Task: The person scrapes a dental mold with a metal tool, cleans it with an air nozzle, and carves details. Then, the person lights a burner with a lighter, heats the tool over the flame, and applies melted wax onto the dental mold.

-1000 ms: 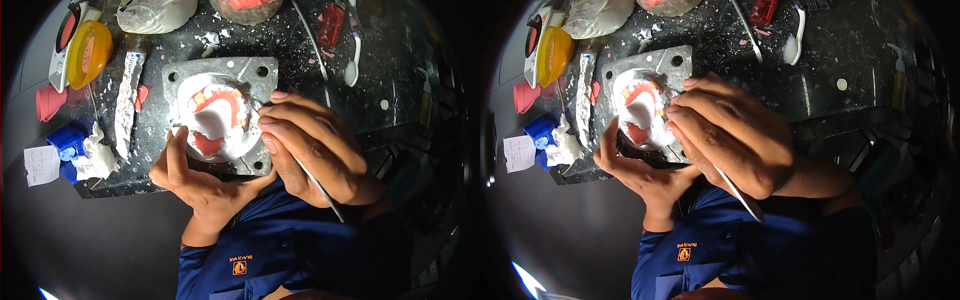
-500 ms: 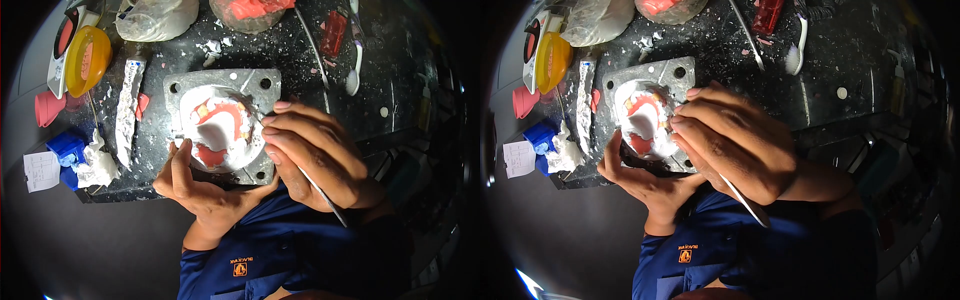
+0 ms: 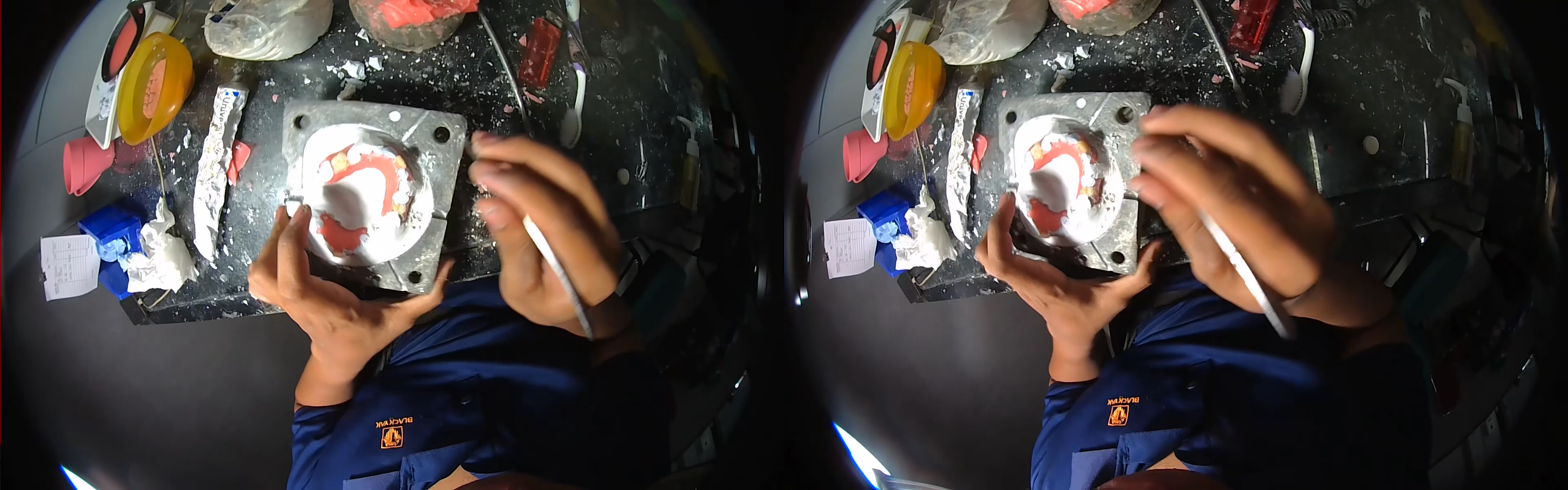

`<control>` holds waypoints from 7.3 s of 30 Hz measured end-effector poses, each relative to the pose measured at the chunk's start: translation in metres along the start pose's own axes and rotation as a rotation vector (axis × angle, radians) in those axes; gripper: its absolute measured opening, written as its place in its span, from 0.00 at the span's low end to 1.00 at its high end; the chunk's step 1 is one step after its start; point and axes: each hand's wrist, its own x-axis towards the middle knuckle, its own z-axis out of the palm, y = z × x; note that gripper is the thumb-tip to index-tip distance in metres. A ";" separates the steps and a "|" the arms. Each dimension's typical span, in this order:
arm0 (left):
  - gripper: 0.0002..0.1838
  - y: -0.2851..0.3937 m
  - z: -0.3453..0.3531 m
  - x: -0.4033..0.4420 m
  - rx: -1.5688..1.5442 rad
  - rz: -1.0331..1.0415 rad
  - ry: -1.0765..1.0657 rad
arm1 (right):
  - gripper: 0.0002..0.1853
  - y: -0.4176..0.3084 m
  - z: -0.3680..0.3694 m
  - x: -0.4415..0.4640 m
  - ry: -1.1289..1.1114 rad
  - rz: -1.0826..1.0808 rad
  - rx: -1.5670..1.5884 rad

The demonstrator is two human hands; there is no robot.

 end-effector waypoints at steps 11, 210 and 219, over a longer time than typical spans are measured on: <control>0.46 -0.056 -0.019 -0.018 -0.376 -0.115 0.169 | 0.13 0.015 -0.026 -0.017 0.071 0.082 0.313; 0.74 -0.055 0.001 0.022 -0.140 0.139 -0.074 | 0.10 0.040 0.018 0.014 -0.210 -0.037 0.427; 0.75 -0.059 -0.001 0.025 -0.147 0.162 -0.089 | 0.10 0.040 0.016 0.013 -0.242 -0.021 0.429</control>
